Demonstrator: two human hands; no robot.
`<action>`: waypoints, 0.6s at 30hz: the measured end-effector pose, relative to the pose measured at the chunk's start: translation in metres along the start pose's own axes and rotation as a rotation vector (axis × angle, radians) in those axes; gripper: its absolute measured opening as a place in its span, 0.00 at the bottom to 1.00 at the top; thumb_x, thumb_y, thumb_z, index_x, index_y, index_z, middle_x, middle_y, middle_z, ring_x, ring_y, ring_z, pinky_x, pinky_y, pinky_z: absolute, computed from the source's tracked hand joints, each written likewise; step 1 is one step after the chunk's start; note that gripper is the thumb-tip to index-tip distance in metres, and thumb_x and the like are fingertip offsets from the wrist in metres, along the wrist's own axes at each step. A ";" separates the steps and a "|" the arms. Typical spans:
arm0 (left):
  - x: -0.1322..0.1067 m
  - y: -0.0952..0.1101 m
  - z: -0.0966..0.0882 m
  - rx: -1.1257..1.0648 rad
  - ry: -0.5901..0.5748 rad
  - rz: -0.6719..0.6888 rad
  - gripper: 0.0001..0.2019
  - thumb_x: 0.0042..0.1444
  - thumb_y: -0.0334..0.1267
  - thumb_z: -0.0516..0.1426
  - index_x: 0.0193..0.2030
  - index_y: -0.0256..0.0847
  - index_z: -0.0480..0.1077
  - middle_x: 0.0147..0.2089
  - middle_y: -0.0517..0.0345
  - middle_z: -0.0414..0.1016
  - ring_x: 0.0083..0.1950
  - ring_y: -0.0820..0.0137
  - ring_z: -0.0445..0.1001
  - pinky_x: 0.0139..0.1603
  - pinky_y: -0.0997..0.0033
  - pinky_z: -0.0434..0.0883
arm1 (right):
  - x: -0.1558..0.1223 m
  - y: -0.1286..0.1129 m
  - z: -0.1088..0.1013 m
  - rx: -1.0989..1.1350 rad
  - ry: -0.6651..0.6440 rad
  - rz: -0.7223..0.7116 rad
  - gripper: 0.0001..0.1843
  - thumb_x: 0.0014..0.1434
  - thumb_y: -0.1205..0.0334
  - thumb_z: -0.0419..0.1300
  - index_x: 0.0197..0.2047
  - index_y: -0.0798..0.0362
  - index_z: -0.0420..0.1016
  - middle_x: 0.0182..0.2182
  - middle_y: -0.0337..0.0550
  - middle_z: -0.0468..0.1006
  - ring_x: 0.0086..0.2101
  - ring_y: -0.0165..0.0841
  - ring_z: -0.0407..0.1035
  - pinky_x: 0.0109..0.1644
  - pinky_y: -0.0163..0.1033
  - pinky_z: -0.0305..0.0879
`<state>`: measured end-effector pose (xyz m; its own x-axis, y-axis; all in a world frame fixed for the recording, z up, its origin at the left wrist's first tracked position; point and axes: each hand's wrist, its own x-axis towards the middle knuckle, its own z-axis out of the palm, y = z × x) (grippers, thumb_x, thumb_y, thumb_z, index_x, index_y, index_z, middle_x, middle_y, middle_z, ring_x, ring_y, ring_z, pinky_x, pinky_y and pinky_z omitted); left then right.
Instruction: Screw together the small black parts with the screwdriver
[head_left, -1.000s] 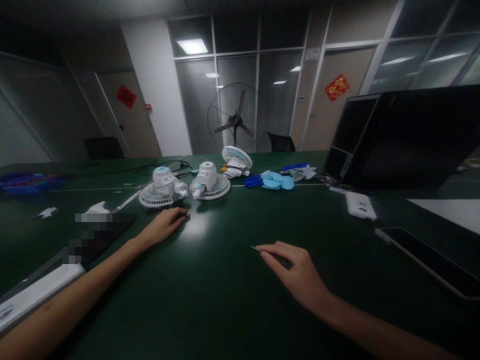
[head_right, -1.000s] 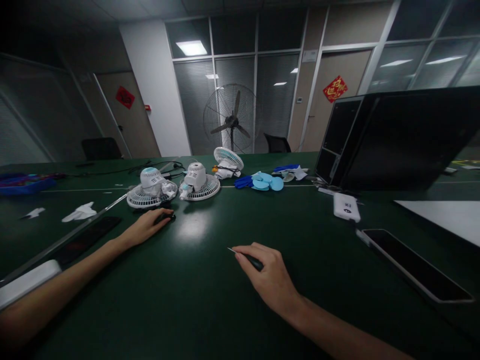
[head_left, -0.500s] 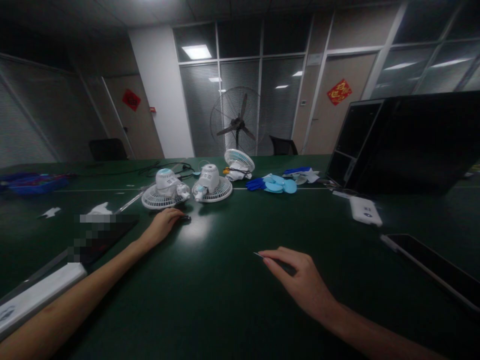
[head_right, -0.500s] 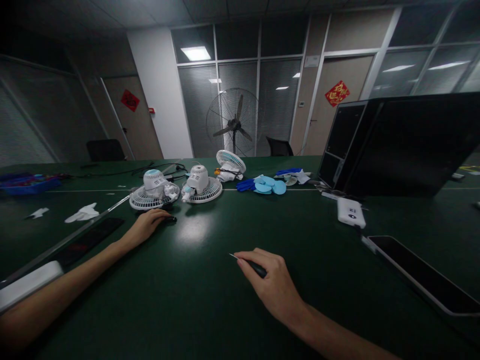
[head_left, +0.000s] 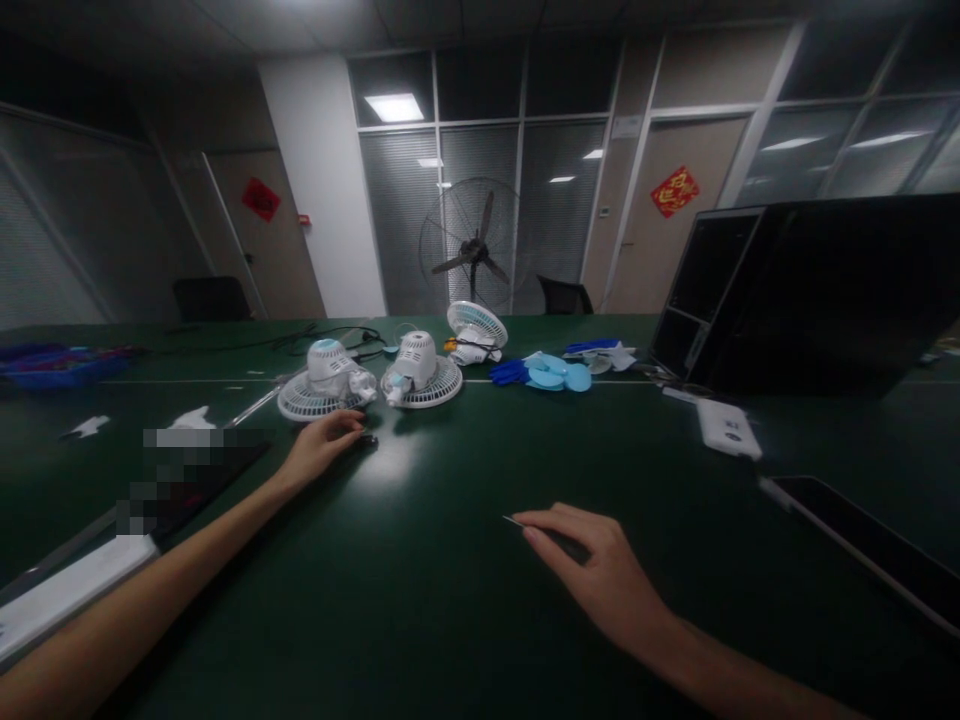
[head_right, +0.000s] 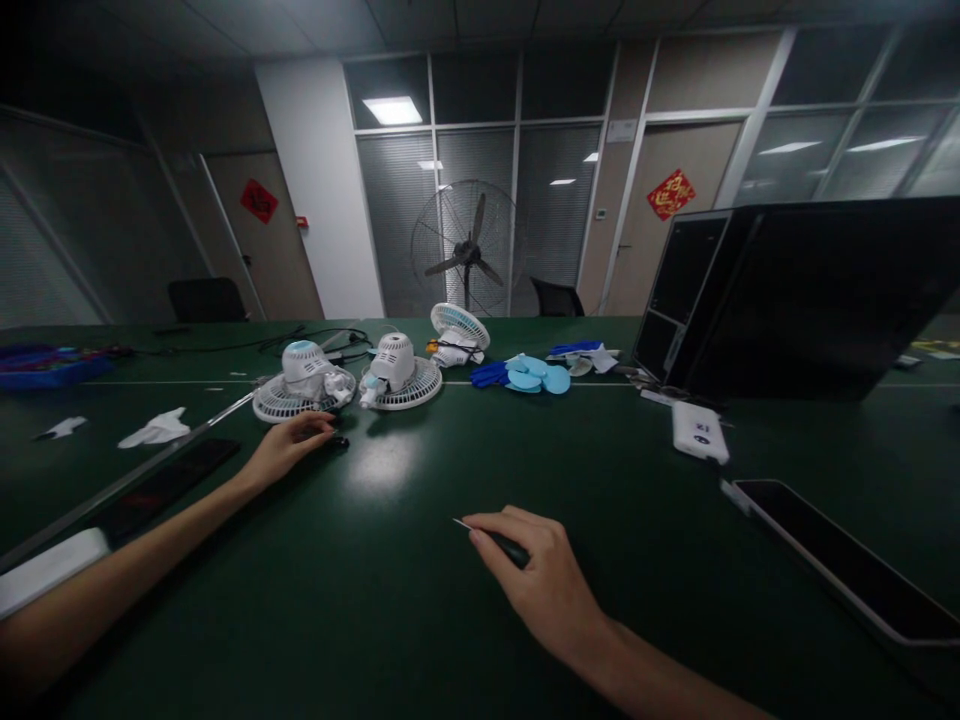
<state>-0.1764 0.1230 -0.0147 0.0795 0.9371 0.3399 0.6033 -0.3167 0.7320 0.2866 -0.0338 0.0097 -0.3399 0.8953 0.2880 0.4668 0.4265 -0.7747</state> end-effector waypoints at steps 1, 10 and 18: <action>0.000 0.001 0.001 -0.020 -0.020 0.002 0.28 0.58 0.58 0.65 0.58 0.41 0.75 0.48 0.50 0.83 0.52 0.55 0.83 0.58 0.54 0.77 | 0.000 0.000 0.000 0.000 0.000 0.000 0.13 0.73 0.55 0.60 0.54 0.41 0.85 0.42 0.39 0.84 0.41 0.36 0.78 0.45 0.40 0.72; -0.002 -0.001 0.002 -0.046 -0.072 0.007 0.26 0.62 0.54 0.63 0.62 0.42 0.73 0.50 0.50 0.81 0.54 0.54 0.81 0.61 0.46 0.75 | 0.000 -0.002 -0.001 0.003 -0.014 -0.012 0.14 0.74 0.55 0.59 0.54 0.44 0.85 0.41 0.41 0.84 0.40 0.37 0.78 0.44 0.42 0.72; -0.004 0.006 0.003 -0.031 -0.079 0.012 0.27 0.62 0.52 0.63 0.63 0.40 0.72 0.51 0.48 0.81 0.54 0.55 0.81 0.59 0.50 0.75 | 0.000 0.000 0.000 -0.030 -0.020 0.016 0.14 0.74 0.53 0.59 0.54 0.43 0.85 0.43 0.41 0.84 0.42 0.39 0.78 0.46 0.43 0.73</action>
<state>-0.1711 0.1178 -0.0131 0.1496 0.9414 0.3022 0.5770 -0.3314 0.7465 0.2866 -0.0341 0.0092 -0.3477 0.8996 0.2642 0.4969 0.4158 -0.7617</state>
